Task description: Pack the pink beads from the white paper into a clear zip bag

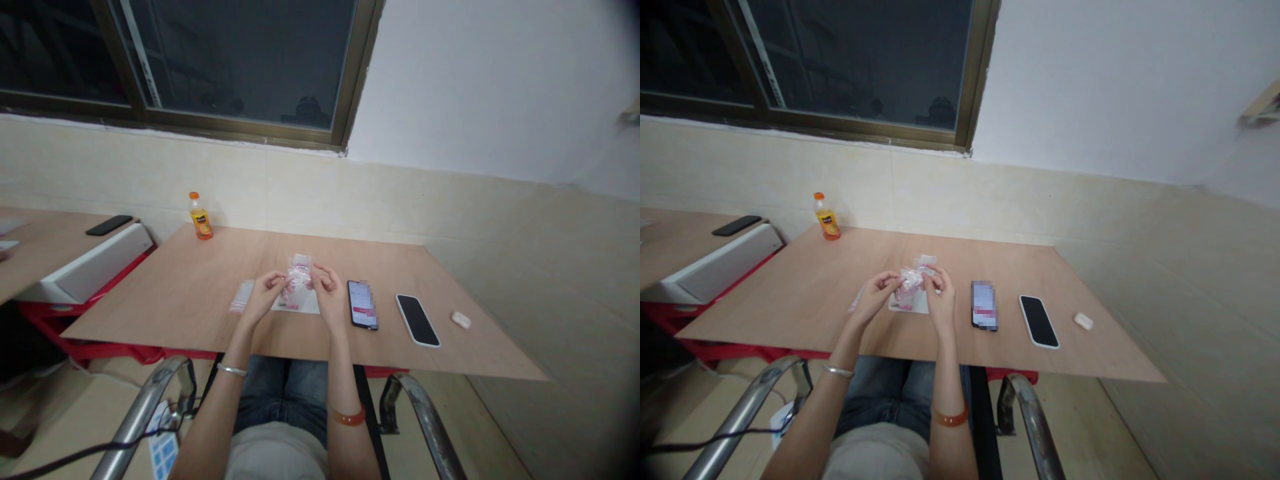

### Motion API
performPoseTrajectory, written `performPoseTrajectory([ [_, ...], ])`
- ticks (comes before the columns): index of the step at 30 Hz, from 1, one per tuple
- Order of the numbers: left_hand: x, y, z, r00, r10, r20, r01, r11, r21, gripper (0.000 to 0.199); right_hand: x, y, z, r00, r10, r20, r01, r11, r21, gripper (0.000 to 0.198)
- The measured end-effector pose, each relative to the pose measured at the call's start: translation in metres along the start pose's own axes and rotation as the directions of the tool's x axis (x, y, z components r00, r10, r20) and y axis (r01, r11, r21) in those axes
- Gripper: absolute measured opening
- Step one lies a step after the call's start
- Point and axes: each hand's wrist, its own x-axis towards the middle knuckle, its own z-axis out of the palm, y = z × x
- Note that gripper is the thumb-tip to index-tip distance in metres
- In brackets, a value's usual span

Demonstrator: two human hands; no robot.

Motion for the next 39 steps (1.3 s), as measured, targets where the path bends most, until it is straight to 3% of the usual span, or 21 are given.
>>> performPoseTrajectory([
  [8, 0.001, 0.002, 0.000, 0.997, 0.007, -0.081, -0.009, 1.000, -0.019, 0.029, 0.000, -0.004, -0.001, 0.999, -0.025, -0.042, 0.024, 1.000, -0.009, 0.028],
  [15, -0.001, 0.008, 0.002, 0.996, 0.046, -0.074, -0.048, 0.998, -0.026, 0.024, -0.003, -0.004, -0.001, 0.998, 0.010, 0.061, -0.011, 1.000, 0.022, 0.030],
  [23, -0.001, 0.004, -0.003, 0.987, 0.072, -0.145, -0.092, 0.987, -0.132, 0.019, -0.002, 0.000, 0.001, 0.986, 0.083, 0.147, -0.097, 0.991, 0.094, 0.023],
  [39, -0.003, 0.013, -0.001, 0.991, 0.098, -0.091, -0.103, 0.993, -0.051, 0.023, -0.003, -0.007, 0.002, 0.991, 0.001, 0.137, 0.004, 0.999, -0.037, 0.026],
])
